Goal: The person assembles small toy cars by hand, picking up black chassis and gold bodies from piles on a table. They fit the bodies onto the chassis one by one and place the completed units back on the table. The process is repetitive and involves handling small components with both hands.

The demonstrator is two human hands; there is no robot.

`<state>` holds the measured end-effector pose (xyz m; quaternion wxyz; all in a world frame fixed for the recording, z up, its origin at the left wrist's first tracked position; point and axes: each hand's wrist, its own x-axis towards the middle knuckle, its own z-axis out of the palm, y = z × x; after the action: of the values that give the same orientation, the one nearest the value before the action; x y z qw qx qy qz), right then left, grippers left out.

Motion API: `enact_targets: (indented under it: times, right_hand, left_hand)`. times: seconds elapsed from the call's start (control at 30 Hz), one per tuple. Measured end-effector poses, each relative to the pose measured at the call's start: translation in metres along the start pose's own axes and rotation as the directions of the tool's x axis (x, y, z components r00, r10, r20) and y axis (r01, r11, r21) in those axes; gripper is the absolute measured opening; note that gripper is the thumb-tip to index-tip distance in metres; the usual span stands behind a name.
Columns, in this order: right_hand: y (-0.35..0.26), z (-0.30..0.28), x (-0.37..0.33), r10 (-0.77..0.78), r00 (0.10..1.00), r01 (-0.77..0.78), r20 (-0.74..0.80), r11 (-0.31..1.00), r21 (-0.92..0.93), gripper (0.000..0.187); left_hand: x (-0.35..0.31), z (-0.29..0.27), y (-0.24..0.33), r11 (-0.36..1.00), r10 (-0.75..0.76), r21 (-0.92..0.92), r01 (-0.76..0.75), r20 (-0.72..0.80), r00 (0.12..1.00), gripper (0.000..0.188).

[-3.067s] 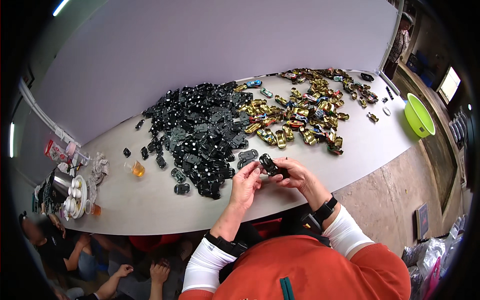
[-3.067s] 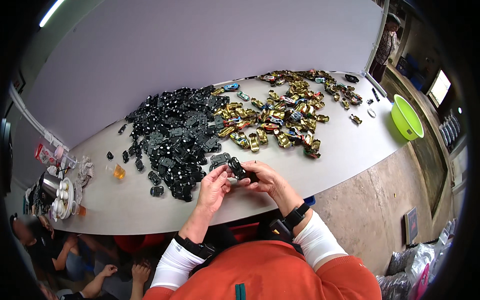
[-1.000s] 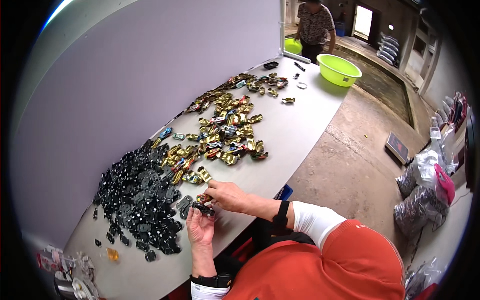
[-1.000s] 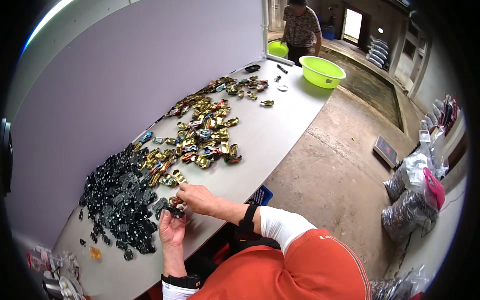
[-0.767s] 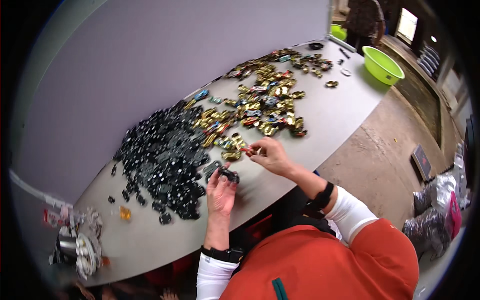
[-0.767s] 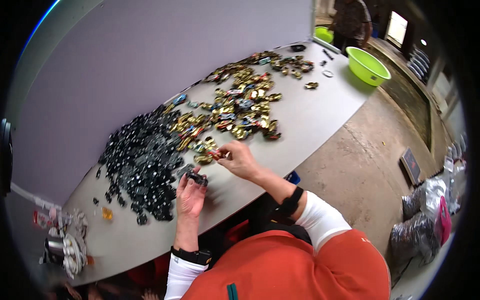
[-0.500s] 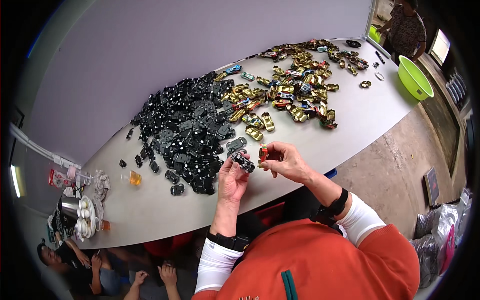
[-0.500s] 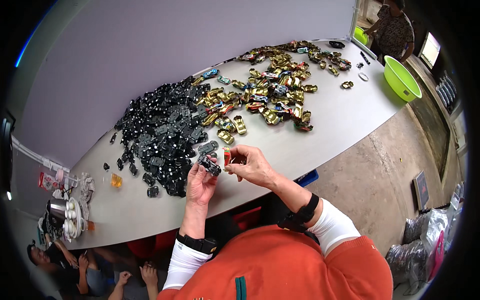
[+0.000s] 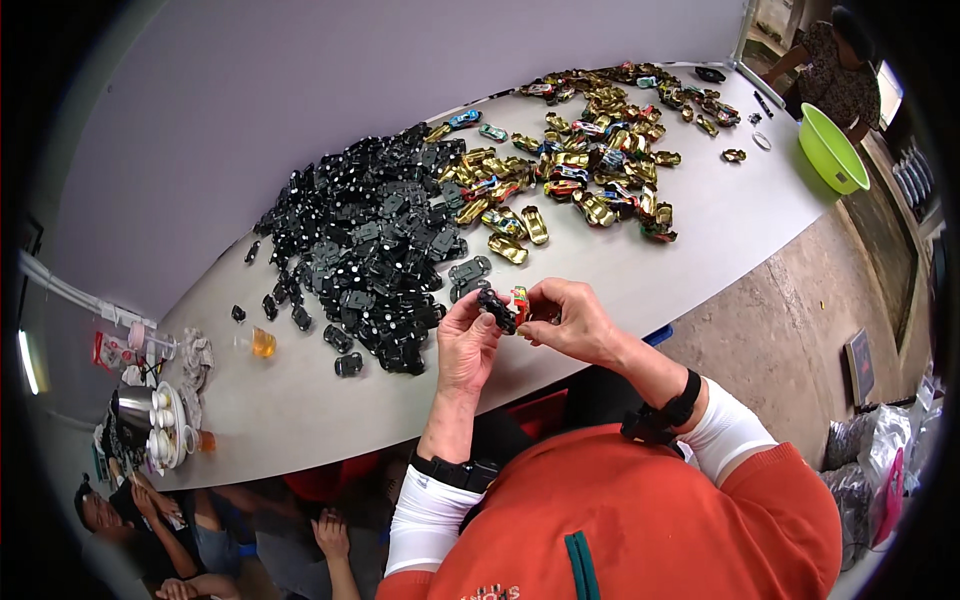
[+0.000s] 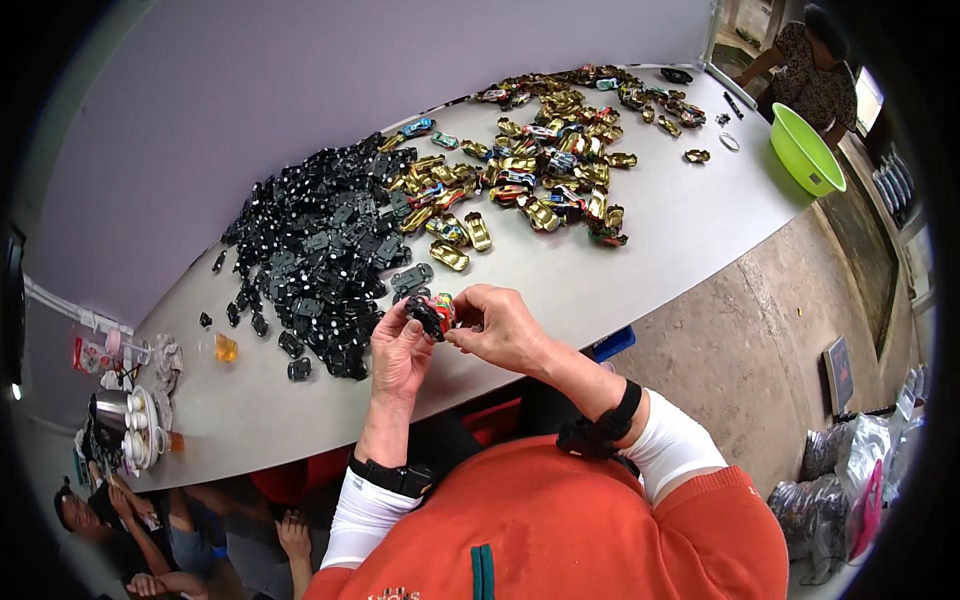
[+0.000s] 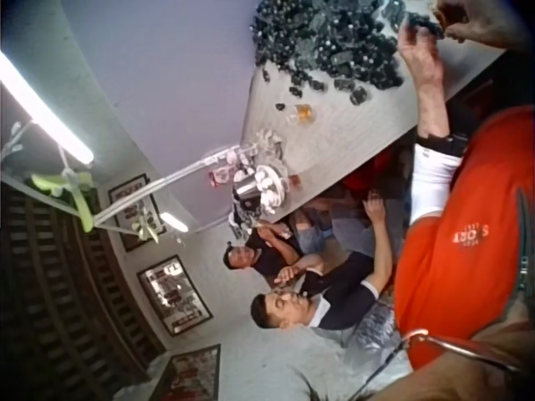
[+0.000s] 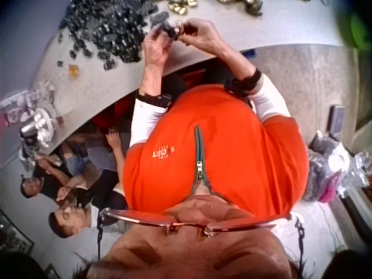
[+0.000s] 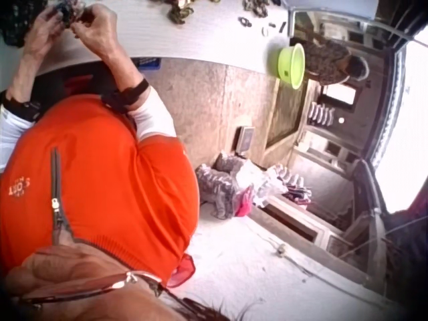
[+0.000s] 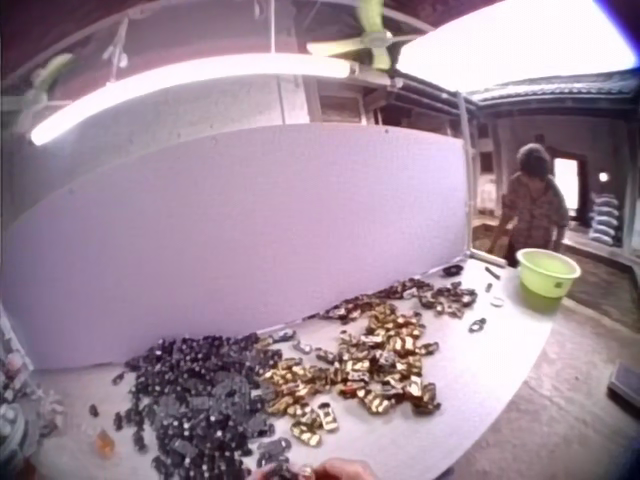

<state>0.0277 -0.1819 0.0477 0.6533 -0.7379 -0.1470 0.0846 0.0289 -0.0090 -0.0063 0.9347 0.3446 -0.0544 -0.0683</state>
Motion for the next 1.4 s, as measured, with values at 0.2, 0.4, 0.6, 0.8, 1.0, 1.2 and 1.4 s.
enact_targets:
  times: [0.2,0.4,0.6,0.8,1.0,1.2,1.4]
  right_hand:
    - [-0.004,0.005,0.0,-0.11,0.994,0.103,-0.027,0.979,-0.179,0.032]
    - [-0.011,0.009,-0.002,-0.348,0.936,0.346,0.054,0.88,-0.325,0.048]
    - [-0.017,0.012,-0.004,-0.342,0.931,0.364,0.124,0.858,-0.362,0.046]
    - [-0.032,0.011,-0.014,-0.344,0.927,0.374,0.153,0.797,-0.474,0.043]
    - [-0.027,0.013,-0.012,-0.374,0.918,0.397,0.135,0.877,-0.27,0.042]
    - [-0.029,0.006,-0.005,0.11,0.987,-0.1,0.121,0.992,-0.081,0.048]
    - [0.007,0.01,-0.004,0.208,0.974,-0.214,0.087,0.974,0.076,0.016]
  left_hand:
    - [-0.003,-0.001,-0.001,0.99,-0.003,0.139,0.004,-0.007,1.0,0.04]
    - [-0.008,0.008,0.007,0.996,-0.017,0.091,0.013,0.04,0.999,0.038]
    - [-0.014,0.008,0.006,0.995,0.034,0.096,-0.037,0.036,0.999,0.035]
    - [-0.017,0.024,0.01,0.976,0.094,0.191,-0.103,0.058,0.994,0.031]
    - [-0.018,0.038,0.025,0.951,0.055,0.3,-0.079,0.088,0.995,0.027]
    - [-0.018,0.022,0.026,0.926,-0.154,0.339,0.166,-0.062,0.986,0.027]
    - [-0.017,0.002,0.014,0.978,-0.189,0.019,0.206,-0.32,0.928,0.014]
